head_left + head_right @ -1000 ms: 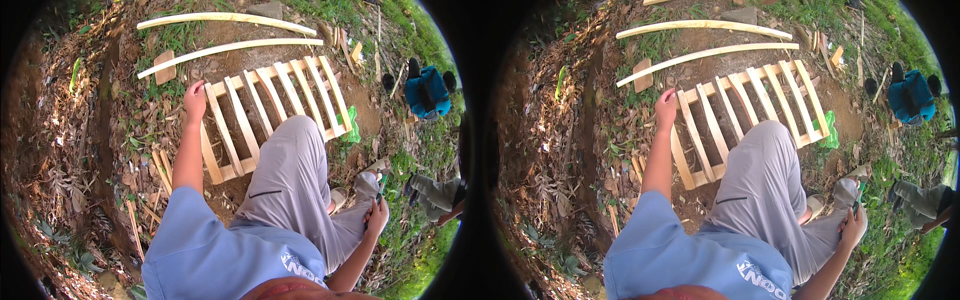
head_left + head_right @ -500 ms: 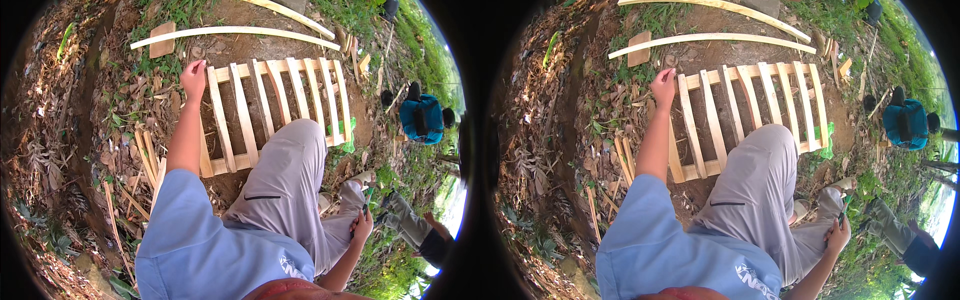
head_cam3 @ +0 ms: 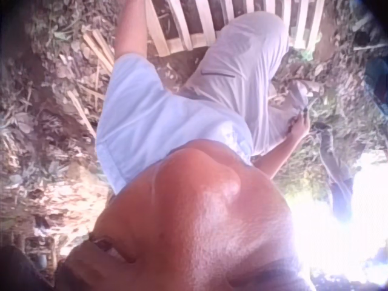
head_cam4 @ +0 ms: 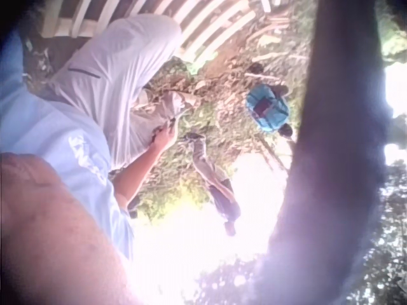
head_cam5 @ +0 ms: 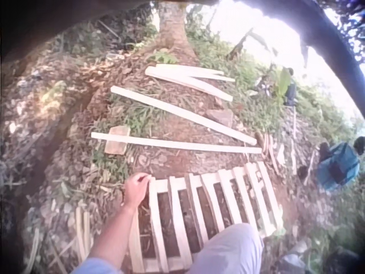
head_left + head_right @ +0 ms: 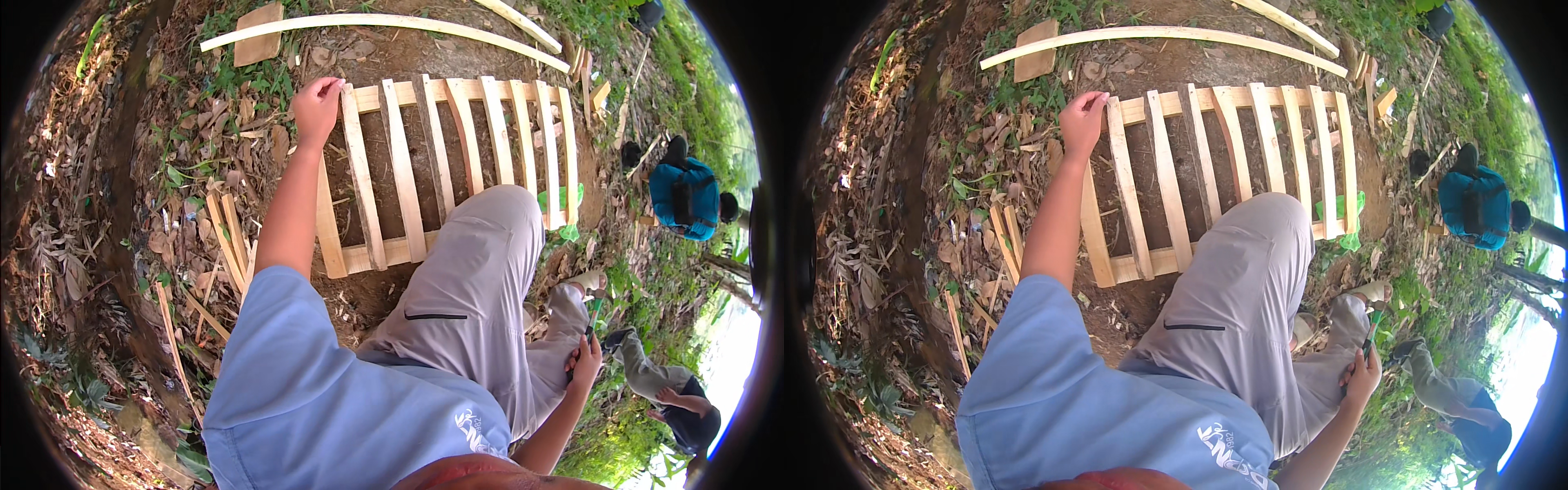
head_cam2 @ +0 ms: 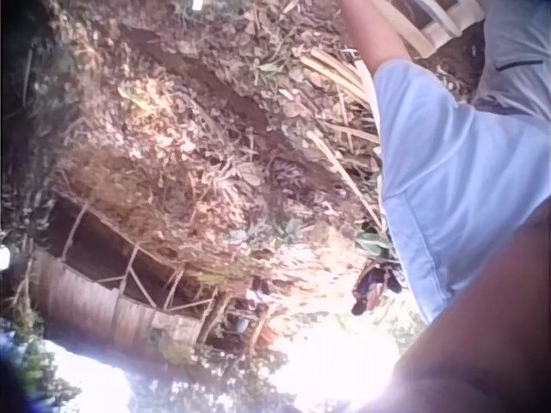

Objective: The person sits on the ground and assembles a wooden frame by nailing slats to a base. They use a hammer to drive nails into the wood, securing the pieces together. The person occasionally adjusts the frame and retrieves nails from a green bag.

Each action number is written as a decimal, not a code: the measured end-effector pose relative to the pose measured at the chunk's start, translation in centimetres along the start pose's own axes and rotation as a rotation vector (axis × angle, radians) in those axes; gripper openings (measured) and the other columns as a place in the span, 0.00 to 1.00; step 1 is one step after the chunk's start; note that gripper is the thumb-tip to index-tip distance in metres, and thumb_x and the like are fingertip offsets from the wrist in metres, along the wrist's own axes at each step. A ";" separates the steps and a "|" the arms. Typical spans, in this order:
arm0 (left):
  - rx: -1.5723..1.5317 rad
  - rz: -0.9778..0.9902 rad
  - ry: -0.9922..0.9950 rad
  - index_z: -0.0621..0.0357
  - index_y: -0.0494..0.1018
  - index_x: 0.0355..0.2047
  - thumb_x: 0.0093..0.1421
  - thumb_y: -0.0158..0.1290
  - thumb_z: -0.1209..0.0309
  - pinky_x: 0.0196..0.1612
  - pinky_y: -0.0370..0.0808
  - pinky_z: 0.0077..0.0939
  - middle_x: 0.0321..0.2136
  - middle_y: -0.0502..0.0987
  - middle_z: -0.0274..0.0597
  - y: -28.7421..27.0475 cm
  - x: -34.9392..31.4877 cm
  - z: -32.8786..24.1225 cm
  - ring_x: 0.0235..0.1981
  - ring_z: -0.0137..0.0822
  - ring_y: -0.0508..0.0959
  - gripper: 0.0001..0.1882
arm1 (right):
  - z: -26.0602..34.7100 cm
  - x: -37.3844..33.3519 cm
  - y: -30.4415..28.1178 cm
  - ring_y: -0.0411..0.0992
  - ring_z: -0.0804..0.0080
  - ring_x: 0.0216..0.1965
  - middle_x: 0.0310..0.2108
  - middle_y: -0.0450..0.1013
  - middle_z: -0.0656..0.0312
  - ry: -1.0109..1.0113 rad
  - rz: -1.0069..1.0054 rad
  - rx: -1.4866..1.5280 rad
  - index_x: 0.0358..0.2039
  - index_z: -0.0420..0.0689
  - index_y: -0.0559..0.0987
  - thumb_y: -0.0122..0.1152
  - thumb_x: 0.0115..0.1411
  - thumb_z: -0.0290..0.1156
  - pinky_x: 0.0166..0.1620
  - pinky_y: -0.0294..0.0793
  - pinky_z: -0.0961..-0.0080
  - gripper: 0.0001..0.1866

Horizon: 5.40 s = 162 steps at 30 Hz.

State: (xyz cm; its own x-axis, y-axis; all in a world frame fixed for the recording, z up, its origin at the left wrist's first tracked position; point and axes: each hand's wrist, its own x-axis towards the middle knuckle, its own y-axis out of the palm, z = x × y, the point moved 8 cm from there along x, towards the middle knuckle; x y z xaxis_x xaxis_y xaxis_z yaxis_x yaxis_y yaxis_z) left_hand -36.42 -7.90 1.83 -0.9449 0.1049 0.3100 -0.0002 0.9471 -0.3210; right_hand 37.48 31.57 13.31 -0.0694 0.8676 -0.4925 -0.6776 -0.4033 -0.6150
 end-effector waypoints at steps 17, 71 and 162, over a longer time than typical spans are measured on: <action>0.024 0.022 -0.010 0.64 0.86 0.39 0.63 0.68 0.68 0.35 0.77 0.25 0.29 0.86 0.41 0.2 -0.2 0.1 0.28 0.28 0.80 0.11 | 5.7 -1.5 0.7 0.58 0.85 0.13 0.21 0.63 0.71 -0.062 -0.116 0.036 0.68 0.44 0.74 0.61 0.74 0.34 0.14 0.58 0.80 0.24; 0.151 0.029 0.115 0.64 0.85 0.34 0.61 0.68 0.72 0.35 0.79 0.30 0.30 0.85 0.46 0.5 -0.3 0.1 0.29 0.38 0.84 0.07 | 42.2 -18.6 50.8 0.81 0.39 0.35 0.34 0.80 0.38 -1.208 0.572 -0.843 0.57 0.39 0.78 0.52 0.69 0.28 0.41 0.79 0.48 0.19; 0.548 0.850 0.618 0.62 0.79 0.27 0.53 0.60 0.64 0.75 0.58 0.54 0.40 0.75 0.48 2.8 -19.7 -8.0 0.58 0.50 0.71 0.12 | 32.3 -11.0 32.8 0.66 0.74 0.26 0.24 0.69 0.62 -0.724 0.698 -0.465 0.71 0.47 0.73 0.56 0.73 0.27 0.34 0.69 0.71 0.26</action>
State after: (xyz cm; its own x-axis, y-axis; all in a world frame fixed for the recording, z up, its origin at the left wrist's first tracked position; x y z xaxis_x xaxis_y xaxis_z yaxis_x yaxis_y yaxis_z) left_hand -15.18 -4.84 2.02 -0.3914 0.9090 0.1434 0.2694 0.2623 -0.9266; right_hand -7.62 18.19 18.47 -0.8438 0.3108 -0.4375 0.0075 -0.8083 -0.5887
